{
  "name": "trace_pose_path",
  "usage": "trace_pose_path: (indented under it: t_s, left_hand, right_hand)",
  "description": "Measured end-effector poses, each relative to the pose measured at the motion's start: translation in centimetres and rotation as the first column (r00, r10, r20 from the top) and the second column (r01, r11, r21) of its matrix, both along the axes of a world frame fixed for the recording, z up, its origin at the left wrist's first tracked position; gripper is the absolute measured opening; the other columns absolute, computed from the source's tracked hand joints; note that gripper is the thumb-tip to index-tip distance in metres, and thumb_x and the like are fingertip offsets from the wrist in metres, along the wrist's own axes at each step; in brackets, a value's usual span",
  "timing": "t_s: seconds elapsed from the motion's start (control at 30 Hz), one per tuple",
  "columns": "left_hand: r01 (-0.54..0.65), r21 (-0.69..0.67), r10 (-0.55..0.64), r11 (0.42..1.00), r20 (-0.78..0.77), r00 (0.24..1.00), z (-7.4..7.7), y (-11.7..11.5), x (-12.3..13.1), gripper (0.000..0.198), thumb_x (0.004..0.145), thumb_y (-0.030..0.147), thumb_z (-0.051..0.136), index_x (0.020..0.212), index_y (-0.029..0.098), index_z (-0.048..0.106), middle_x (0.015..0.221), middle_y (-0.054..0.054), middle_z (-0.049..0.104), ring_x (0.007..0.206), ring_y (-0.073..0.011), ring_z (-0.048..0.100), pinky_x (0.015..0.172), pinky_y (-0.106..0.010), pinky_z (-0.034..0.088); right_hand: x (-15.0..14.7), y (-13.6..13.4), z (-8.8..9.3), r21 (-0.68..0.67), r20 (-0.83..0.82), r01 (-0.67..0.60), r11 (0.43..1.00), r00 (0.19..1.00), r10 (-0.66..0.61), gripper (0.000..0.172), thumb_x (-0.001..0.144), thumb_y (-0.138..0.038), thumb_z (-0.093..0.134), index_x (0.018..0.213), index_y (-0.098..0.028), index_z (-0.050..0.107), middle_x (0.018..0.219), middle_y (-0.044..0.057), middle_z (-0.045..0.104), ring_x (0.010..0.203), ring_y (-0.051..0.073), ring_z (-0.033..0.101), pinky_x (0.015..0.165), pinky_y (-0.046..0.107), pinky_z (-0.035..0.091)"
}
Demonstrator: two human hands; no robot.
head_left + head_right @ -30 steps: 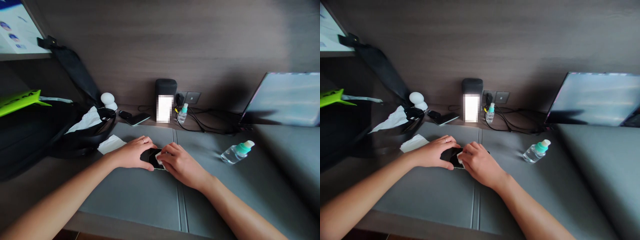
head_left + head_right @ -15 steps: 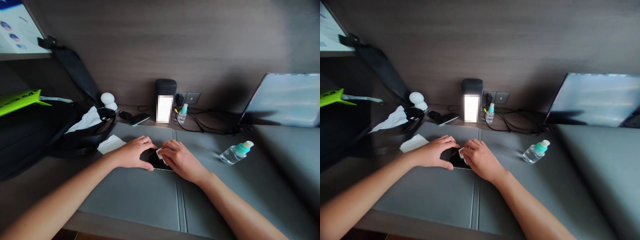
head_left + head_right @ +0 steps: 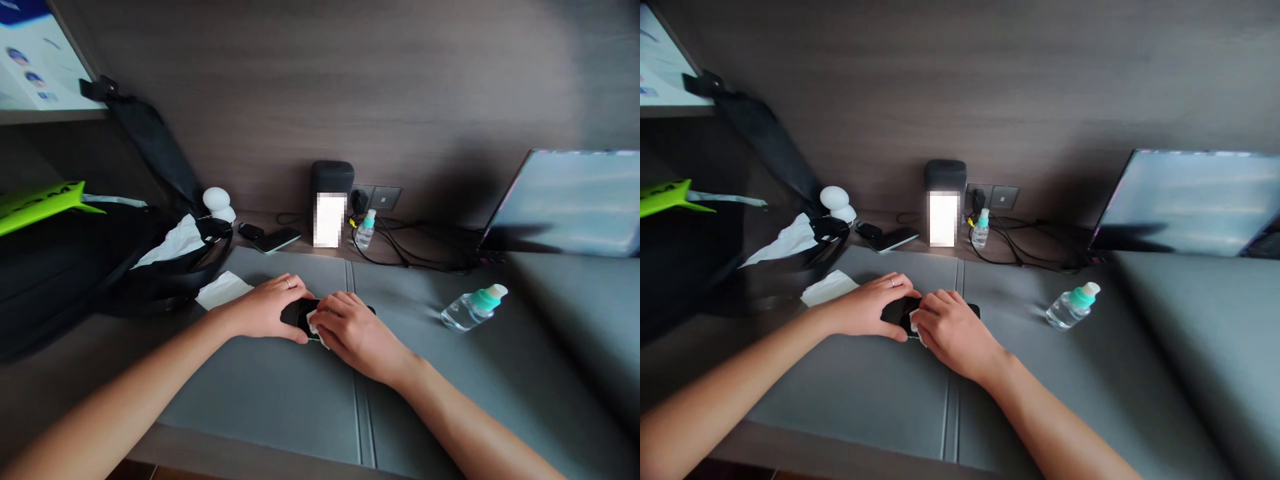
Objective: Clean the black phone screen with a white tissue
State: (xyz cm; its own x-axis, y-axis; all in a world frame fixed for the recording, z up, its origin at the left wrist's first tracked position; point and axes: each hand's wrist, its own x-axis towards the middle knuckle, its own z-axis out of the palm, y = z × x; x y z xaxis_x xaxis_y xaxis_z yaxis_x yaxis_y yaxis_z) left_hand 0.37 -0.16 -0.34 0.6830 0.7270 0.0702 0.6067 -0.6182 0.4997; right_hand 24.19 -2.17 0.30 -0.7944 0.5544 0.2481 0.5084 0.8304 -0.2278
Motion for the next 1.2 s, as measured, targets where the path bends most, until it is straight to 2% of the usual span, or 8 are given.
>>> trace_pose_path:
  t_s: [0.17, 0.33, 0.53, 0.7, 0.87, 1.03, 1.2]
  left_hand:
    - [0.002, -0.004, -0.002, 1.0, -0.002, 1.0, -0.1, 0.0, 0.0, 0.064, 0.072, 0.051, 0.078, 0.127, 0.028, 0.054, 0.118, -0.004, 0.055, 0.116, -0.0278, 0.051, 0.097, -0.04, 0.044]
    - [-0.003, 0.0, 0.003, 1.0, -0.002, 1.0, 0.1, 0.0, 0.1, 0.063, 0.071, 0.05, 0.079, 0.125, 0.027, 0.055, 0.118, -0.004, 0.056, 0.115, -0.0272, 0.052, 0.098, -0.039, 0.044]
    - [0.001, -0.002, -0.001, 1.0, -0.004, 1.0, 0.1, 0.0, 0.0, 0.064, 0.072, 0.05, 0.079, 0.126, 0.027, 0.055, 0.118, -0.004, 0.056, 0.114, -0.0268, 0.052, 0.097, -0.039, 0.044]
    - [-0.003, 0.013, 0.003, 1.0, 0.012, 1.0, -0.2, 0.0, 0.0, 0.063, 0.072, 0.05, 0.079, 0.125, 0.028, 0.055, 0.118, -0.005, 0.056, 0.115, -0.0275, 0.052, 0.098, -0.04, 0.044]
    - [-0.004, -0.005, 0.004, 1.0, -0.002, 1.0, 0.0, -0.1, 0.0, 0.064, 0.071, 0.052, 0.079, 0.127, 0.029, 0.054, 0.119, -0.004, 0.055, 0.115, -0.0275, 0.052, 0.097, -0.039, 0.045]
    - [-0.014, -0.004, 0.014, 1.0, -0.008, 1.0, 0.1, -0.1, 0.0, 0.063, 0.071, 0.051, 0.079, 0.126, 0.029, 0.055, 0.119, -0.004, 0.055, 0.115, -0.0275, 0.052, 0.098, -0.04, 0.044]
    - [-0.008, -0.011, 0.008, 1.0, -0.006, 1.0, 0.1, 0.0, 0.0, 0.064, 0.072, 0.053, 0.078, 0.127, 0.029, 0.055, 0.119, -0.004, 0.055, 0.115, -0.0274, 0.052, 0.098, -0.039, 0.044]
  right_hand:
    - [0.2, 0.2, 0.1, 0.003, 0.008, 0.087, 0.996, 0.996, -0.087, 0.018, 0.098, -0.021, 0.048, 0.102, -0.019, 0.065, 0.104, 0.009, 0.06, 0.093, 0.02, 0.055, 0.083, 0.034, 0.04]
    - [0.3, 0.1, 0.1, 0.006, 0.003, 0.021, 1.0, 1.0, -0.021, 0.019, 0.1, -0.023, 0.045, 0.103, -0.021, 0.064, 0.105, 0.008, 0.06, 0.095, 0.02, 0.054, 0.085, 0.035, 0.039]
    - [0.2, 0.1, -0.1, 0.009, 0.026, 0.12, 0.993, 0.992, -0.12, 0.018, 0.099, -0.022, 0.046, 0.099, -0.019, 0.064, 0.098, 0.008, 0.059, 0.089, 0.02, 0.054, 0.079, 0.034, 0.039]
    - [-0.2, 0.0, -0.2, 0.026, 0.019, 0.066, 0.997, 0.998, -0.067, 0.02, 0.1, -0.023, 0.045, 0.099, -0.018, 0.064, 0.101, 0.009, 0.059, 0.089, 0.019, 0.053, 0.078, 0.033, 0.039]
    - [0.5, 0.2, 0.2, 0.018, 0.029, 0.172, 0.985, 0.985, -0.173, 0.018, 0.099, -0.022, 0.047, 0.095, -0.019, 0.064, 0.095, 0.007, 0.06, 0.085, 0.018, 0.054, 0.076, 0.033, 0.038]
    - [0.3, 0.1, 0.3, -0.001, 0.039, 0.078, 0.997, 0.996, -0.078, 0.019, 0.1, -0.023, 0.044, 0.098, -0.02, 0.063, 0.102, 0.007, 0.06, 0.092, 0.019, 0.054, 0.08, 0.033, 0.038]
    - [0.8, 0.2, 0.6, -0.018, 0.045, 0.166, 0.986, 0.985, -0.165, 0.019, 0.1, -0.024, 0.045, 0.096, -0.019, 0.063, 0.096, 0.007, 0.059, 0.087, 0.018, 0.054, 0.078, 0.033, 0.038]
